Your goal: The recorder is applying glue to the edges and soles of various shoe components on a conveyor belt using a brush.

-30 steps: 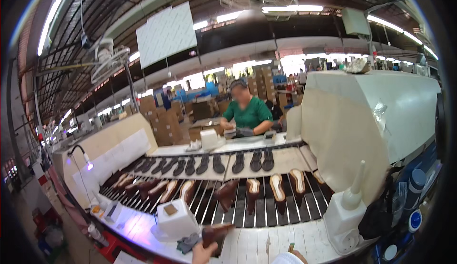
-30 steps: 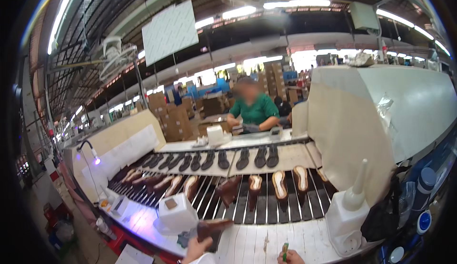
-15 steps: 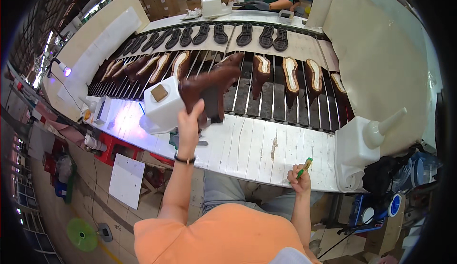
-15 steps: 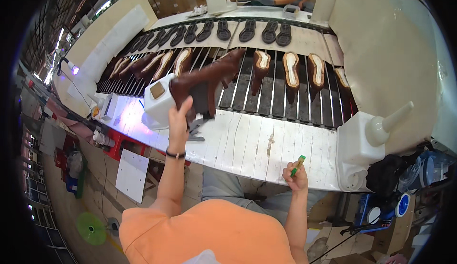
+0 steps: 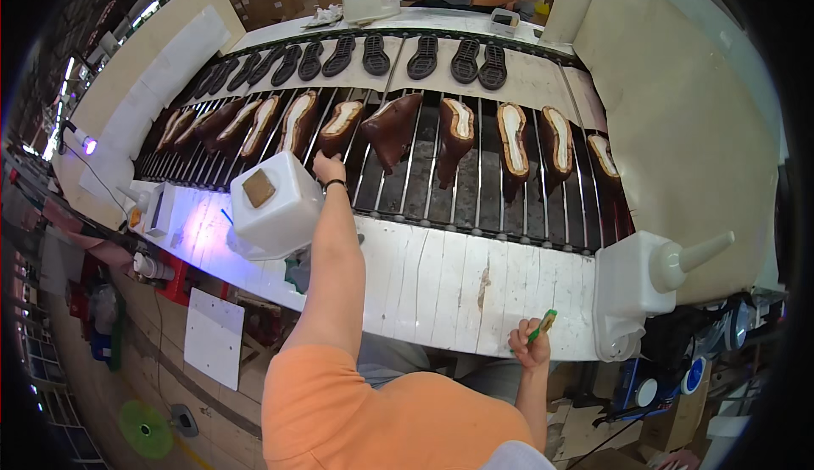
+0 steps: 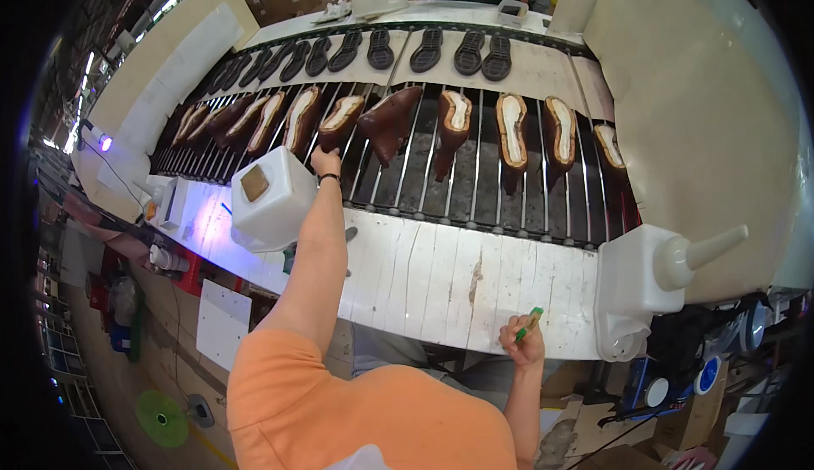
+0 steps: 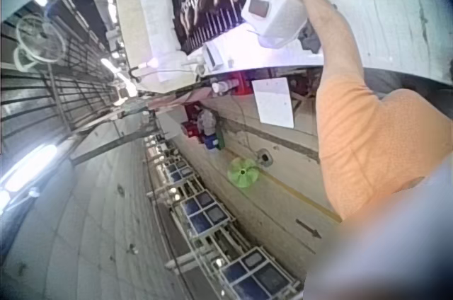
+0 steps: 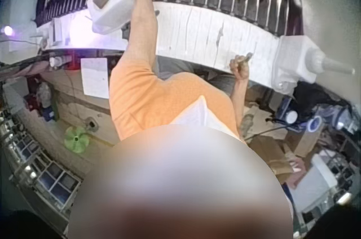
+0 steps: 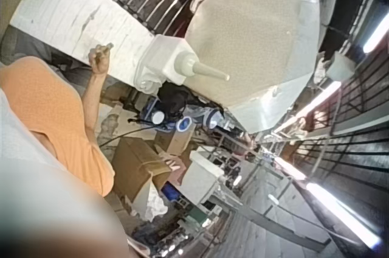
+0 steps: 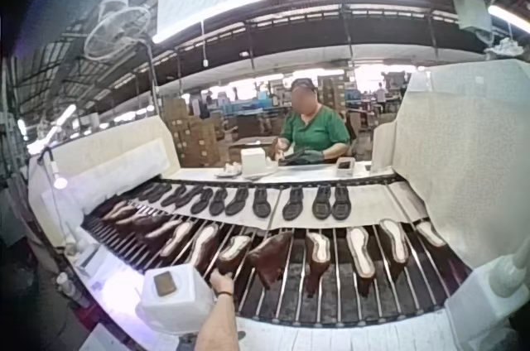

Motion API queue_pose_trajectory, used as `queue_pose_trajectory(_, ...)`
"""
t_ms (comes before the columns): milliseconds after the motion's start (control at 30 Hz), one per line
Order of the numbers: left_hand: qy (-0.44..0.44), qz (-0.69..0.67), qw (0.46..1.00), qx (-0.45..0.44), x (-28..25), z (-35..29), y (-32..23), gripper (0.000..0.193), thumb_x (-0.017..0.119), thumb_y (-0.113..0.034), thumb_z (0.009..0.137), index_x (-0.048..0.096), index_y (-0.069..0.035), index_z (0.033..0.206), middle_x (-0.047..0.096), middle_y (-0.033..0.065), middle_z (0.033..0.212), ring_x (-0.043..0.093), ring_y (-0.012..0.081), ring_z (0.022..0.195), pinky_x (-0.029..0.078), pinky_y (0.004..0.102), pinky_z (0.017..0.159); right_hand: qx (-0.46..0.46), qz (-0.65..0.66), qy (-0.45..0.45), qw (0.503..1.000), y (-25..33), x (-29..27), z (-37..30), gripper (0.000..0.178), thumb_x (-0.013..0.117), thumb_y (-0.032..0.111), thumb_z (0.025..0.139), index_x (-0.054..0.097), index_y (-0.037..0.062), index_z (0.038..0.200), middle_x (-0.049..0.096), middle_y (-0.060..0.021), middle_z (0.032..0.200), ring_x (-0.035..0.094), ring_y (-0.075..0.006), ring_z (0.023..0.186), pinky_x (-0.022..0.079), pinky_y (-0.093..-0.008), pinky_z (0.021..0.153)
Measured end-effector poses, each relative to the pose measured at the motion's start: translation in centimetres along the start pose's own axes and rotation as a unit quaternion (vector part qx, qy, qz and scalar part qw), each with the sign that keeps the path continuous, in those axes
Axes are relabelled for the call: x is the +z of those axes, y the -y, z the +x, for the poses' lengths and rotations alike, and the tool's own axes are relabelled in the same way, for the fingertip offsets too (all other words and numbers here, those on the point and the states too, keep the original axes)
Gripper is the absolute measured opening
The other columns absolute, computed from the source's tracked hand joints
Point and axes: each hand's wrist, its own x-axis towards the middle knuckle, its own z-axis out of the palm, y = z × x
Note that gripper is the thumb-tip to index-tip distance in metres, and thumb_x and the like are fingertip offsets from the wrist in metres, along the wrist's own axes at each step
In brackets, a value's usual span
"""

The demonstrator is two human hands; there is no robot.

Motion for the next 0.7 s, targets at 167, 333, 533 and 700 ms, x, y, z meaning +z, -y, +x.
queue_pose_trajectory(167, -0.170, -0.106, 0.979, 0.022, 1.0, -2.0, -0.2, 0.054, 0.069, -0.001, 0.075, 0.049, 0.005, 0.125, 0.059, 0.0251, 0.118, 0.057, 0.0372, 0.109, 0.043, 0.0420, 0.093, 0.003, 0.012, -0.020, 1.000, 0.0, -0.2, 0.0, 0.021, 0.071, 0.024, 0.085, 0.065, 0.0034, 0.086, 0.057, -0.0068, 0.071, 0.043, -0.0138, 0.049, 0.031, -0.0248, 0.041)
queue_pose_trajectory(333, -0.091, -0.265, 0.953, 0.116, 4.4, -7.5, -3.0, 0.053, 0.074, -0.021, 0.081, 0.049, 0.004, 0.121, 0.056, 0.0182, 0.110, 0.054, 0.0308, 0.102, 0.042, 0.0410, 0.092, 0.001, -0.005, -0.001, 1.000, 0.0, -0.4, -0.1, 0.022, 0.071, 0.026, 0.085, 0.065, 0.0043, 0.086, 0.057, -0.0064, 0.071, 0.042, -0.0136, 0.049, 0.031, -0.0244, 0.042)
queue_pose_trajectory(533, 0.261, -0.282, 0.918, -0.097, 7.2, -4.0, -4.7, 0.077, 0.084, -0.039, 0.067, 0.056, 0.014, 0.115, 0.065, 0.0216, 0.106, 0.063, 0.0299, 0.099, 0.047, 0.0375, 0.090, -0.053, -0.042, 0.003, 0.998, 0.1, 0.8, 0.0, 0.025, 0.058, 0.031, 0.094, 0.062, 0.0067, 0.092, 0.052, -0.0030, 0.075, 0.042, -0.0120, 0.054, 0.034, -0.0238, 0.047)
queue_pose_trajectory(700, 0.095, 0.050, 0.971, 0.214, -1.3, -7.2, -10.0, 0.054, 0.075, -0.046, 0.070, 0.070, 0.004, 0.090, 0.069, 0.0216, 0.088, 0.065, 0.0353, 0.082, 0.048, 0.0417, 0.074, -0.170, -0.093, -0.228, 0.954, 3.8, 3.7, -3.3, 0.022, 0.063, 0.026, 0.090, 0.063, 0.0038, 0.092, 0.061, -0.0054, 0.081, 0.047, -0.0124, 0.052, 0.035, -0.0229, 0.048)
